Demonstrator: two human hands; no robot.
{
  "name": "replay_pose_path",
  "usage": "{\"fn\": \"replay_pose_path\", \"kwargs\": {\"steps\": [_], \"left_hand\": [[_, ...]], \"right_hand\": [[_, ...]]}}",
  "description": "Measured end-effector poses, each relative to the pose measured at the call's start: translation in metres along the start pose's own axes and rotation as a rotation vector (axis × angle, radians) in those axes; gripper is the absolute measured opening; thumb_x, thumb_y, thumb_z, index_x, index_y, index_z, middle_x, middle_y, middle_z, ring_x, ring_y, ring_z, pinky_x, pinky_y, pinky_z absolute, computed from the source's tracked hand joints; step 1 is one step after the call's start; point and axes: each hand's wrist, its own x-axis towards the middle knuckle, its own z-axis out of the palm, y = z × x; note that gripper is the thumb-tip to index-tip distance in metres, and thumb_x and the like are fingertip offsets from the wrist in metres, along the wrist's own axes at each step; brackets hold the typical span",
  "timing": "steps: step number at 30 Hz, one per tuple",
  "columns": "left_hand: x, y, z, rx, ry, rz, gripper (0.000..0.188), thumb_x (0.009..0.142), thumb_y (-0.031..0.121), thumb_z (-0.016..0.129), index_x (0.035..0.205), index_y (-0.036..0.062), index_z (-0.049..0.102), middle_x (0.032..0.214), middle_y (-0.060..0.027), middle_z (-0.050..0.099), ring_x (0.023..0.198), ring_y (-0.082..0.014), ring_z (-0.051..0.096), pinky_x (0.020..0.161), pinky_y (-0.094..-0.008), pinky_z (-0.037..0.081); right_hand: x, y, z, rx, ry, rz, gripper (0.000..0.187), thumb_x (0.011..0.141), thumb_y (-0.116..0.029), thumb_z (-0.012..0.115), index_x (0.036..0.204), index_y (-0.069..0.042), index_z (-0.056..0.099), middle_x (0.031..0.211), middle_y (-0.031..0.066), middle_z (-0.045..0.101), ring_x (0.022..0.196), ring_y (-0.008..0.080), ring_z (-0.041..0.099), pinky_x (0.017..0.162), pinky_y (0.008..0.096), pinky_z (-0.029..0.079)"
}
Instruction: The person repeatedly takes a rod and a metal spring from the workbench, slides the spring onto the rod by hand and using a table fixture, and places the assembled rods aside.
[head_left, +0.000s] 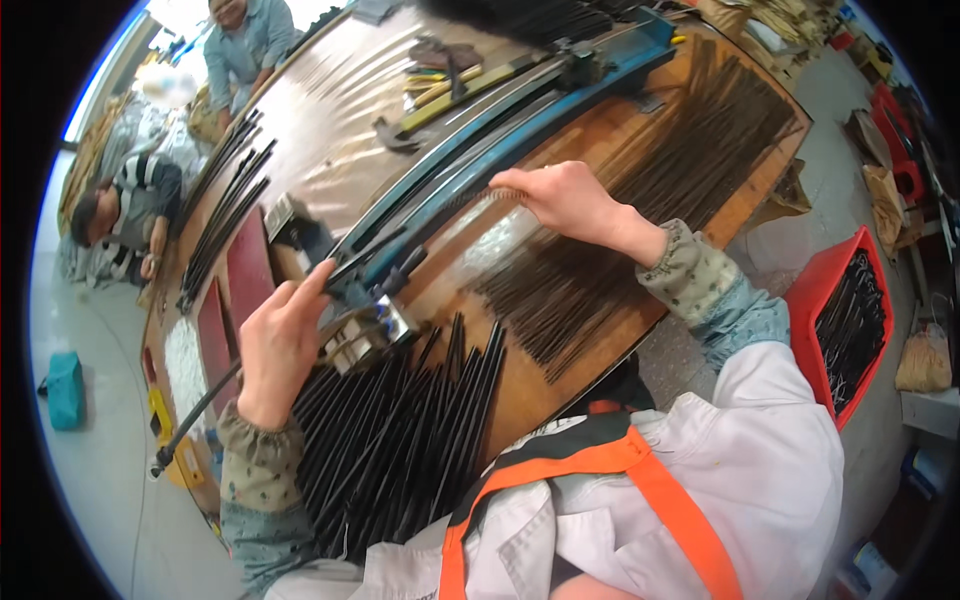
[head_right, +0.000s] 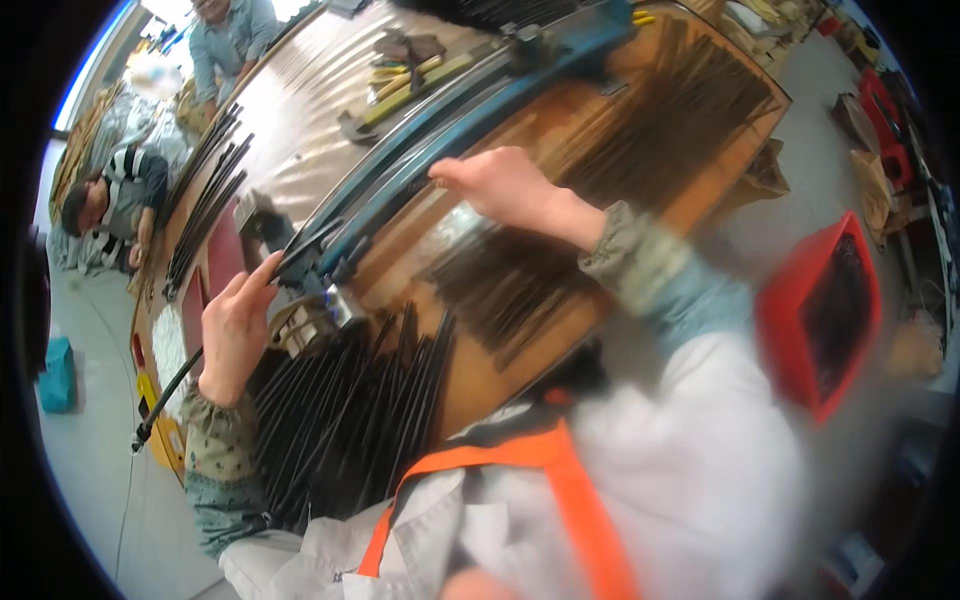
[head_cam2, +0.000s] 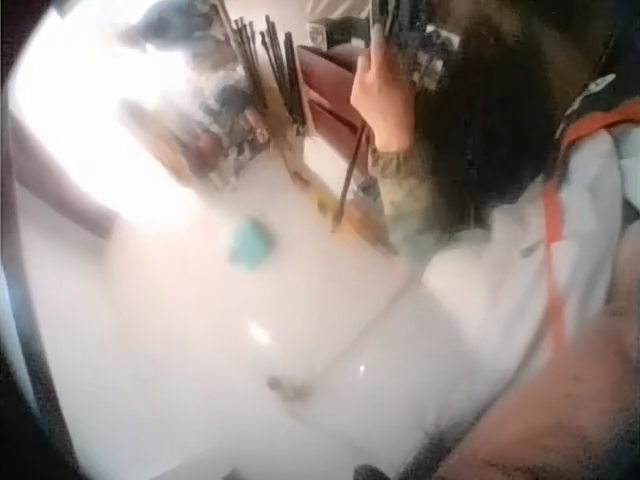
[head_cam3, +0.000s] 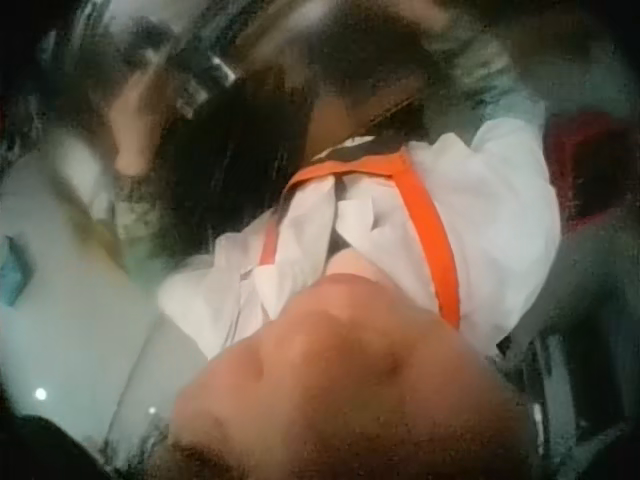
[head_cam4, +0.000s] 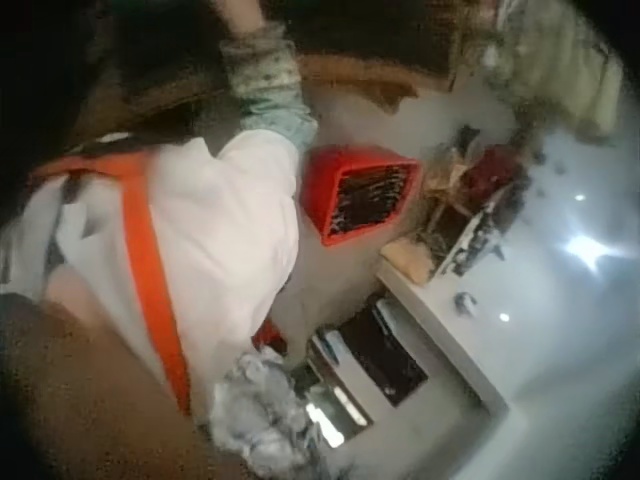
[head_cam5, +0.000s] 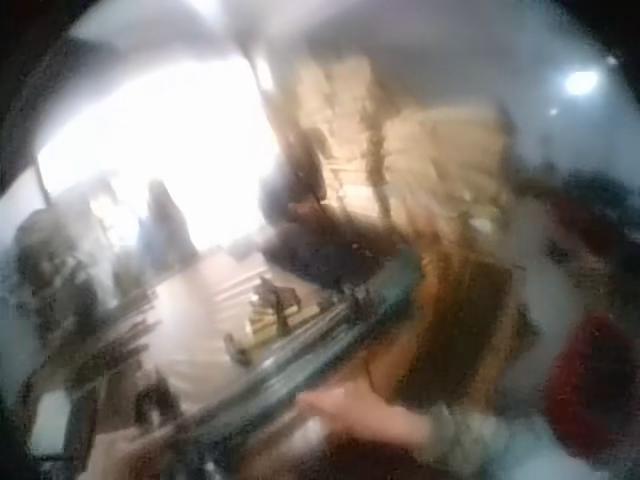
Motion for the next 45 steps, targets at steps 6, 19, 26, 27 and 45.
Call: {"fn": "replay_pose_path", "kwargs": {"steps": [6, 19, 26, 27, 45], "left_hand": [[-0.006, 0.006, 0.002, -0.268, 0.138, -0.05, 0.045, 0.094, 0.003, 0.065, 0.137, 0.0159, 0.064, 0.083, -0.017, 0.062, 0.071, -0.0373, 0.062, 0.064, -0.0458, 0.048], [-0.028, 0.028, -0.003, -0.144, -0.007, -0.053, 0.048, 0.092, 0.007, 0.07, 0.138, 0.0213, 0.066, 0.075, -0.0123, 0.052, 0.064, -0.0323, 0.056, 0.06, -0.0441, 0.047], [-0.043, 0.01, -0.004, -0.005, 0.099, -0.002, 0.044, 0.093, -0.004, 0.06, 0.135, 0.006, 0.061, 0.088, -0.0151, 0.059, 0.081, -0.0341, 0.06, 0.07, -0.0453, 0.048], [-0.036, 0.023, 0.0, -0.03, -0.007, -0.018, 0.042, 0.093, -0.002, 0.062, 0.134, 0.0063, 0.061, 0.086, -0.014, 0.059, 0.08, -0.0338, 0.06, 0.069, -0.0453, 0.049], [-0.087, -0.066, -0.053, 0.103, 0.476, -0.288, 0.026, 0.099, 0.005, 0.065, 0.125, 0.0011, 0.067, 0.1, -0.0176, 0.069, 0.079, -0.0259, 0.065, 0.07, -0.0362, 0.051]], "right_hand": [[0.043, -0.06, -0.007, -0.046, -0.237, 0.154, 0.047, 0.099, -0.025, 0.066, 0.142, -0.01, 0.054, 0.078, 0.0128, 0.072, 0.07, 0.0312, 0.071, 0.062, 0.0406, 0.056], [0.053, -0.108, 0.018, 0.492, 0.225, -0.105, 0.023, 0.087, -0.012, 0.079, 0.11, -0.011, 0.078, 0.081, -0.0004, 0.067, 0.068, 0.0159, 0.058, 0.061, 0.0301, 0.05], [0.025, -0.051, 0.016, 0.206, 0.229, -0.151, 0.036, 0.09, -0.026, 0.077, 0.126, -0.02, 0.074, 0.064, -0.0031, 0.056, 0.055, 0.0079, 0.053, 0.048, 0.0235, 0.043], [0.034, -0.077, 0.018, 0.193, 0.206, -0.165, 0.035, 0.089, -0.026, 0.078, 0.124, -0.021, 0.075, 0.065, -0.0033, 0.057, 0.053, 0.0075, 0.052, 0.047, 0.0238, 0.043], [0.074, -0.038, 0.056, 0.203, 0.057, 0.148, 0.023, 0.099, -0.028, 0.068, 0.116, -0.013, 0.074, 0.09, 0.0058, 0.077, 0.08, 0.019, 0.074, 0.071, 0.0364, 0.057]]}}
